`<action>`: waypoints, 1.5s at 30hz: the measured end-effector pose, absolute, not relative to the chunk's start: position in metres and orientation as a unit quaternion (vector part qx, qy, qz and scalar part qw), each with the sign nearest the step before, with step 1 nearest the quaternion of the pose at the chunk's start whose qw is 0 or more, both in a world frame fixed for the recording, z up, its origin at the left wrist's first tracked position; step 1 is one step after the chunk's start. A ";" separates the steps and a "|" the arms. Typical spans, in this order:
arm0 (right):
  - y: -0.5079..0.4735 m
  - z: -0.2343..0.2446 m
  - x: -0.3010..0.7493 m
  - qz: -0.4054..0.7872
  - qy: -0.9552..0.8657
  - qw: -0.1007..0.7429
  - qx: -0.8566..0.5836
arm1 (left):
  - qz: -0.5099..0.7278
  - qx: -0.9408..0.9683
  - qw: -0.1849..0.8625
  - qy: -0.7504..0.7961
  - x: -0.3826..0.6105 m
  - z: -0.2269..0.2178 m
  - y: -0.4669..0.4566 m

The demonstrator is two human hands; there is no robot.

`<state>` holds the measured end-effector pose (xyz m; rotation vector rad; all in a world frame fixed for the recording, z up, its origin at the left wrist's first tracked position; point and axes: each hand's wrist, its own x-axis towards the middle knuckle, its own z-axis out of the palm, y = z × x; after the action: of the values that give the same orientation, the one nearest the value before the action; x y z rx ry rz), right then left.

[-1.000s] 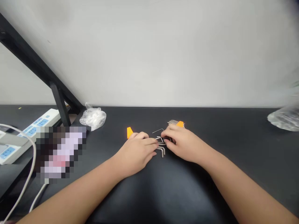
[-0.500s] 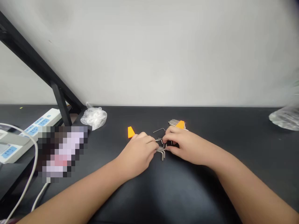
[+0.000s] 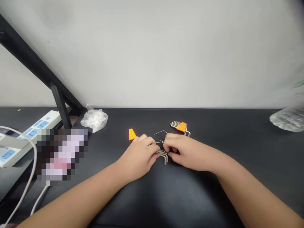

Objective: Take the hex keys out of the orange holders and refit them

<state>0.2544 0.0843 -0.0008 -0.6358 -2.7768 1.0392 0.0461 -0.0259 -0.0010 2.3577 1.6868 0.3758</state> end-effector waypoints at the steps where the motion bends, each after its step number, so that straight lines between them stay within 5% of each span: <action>1: 0.085 -0.001 0.255 0.339 -0.916 0.058 -0.207 | 0.129 0.801 0.108 0.574 0.046 -0.001 -0.026; 15: 0.077 -0.002 0.253 0.219 -0.951 0.052 -0.214 | 0.133 0.792 0.121 0.583 0.045 -0.004 -0.025; 26: 0.081 -0.004 0.250 0.472 -0.827 0.037 -0.304 | 0.136 0.799 0.111 0.575 0.044 -0.005 -0.025; 39: 0.077 -0.003 0.250 0.263 -0.929 0.087 -0.246 | 0.121 0.812 0.059 0.568 0.042 -0.003 -0.029; 45: 0.073 0.006 0.259 0.240 -0.944 0.037 -0.225 | 0.121 0.788 0.066 0.600 0.044 -0.005 -0.027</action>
<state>0.2592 0.0728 0.0060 -0.6919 -2.8957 0.7360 0.0435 -0.0265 -0.0050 2.3770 1.8091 0.3653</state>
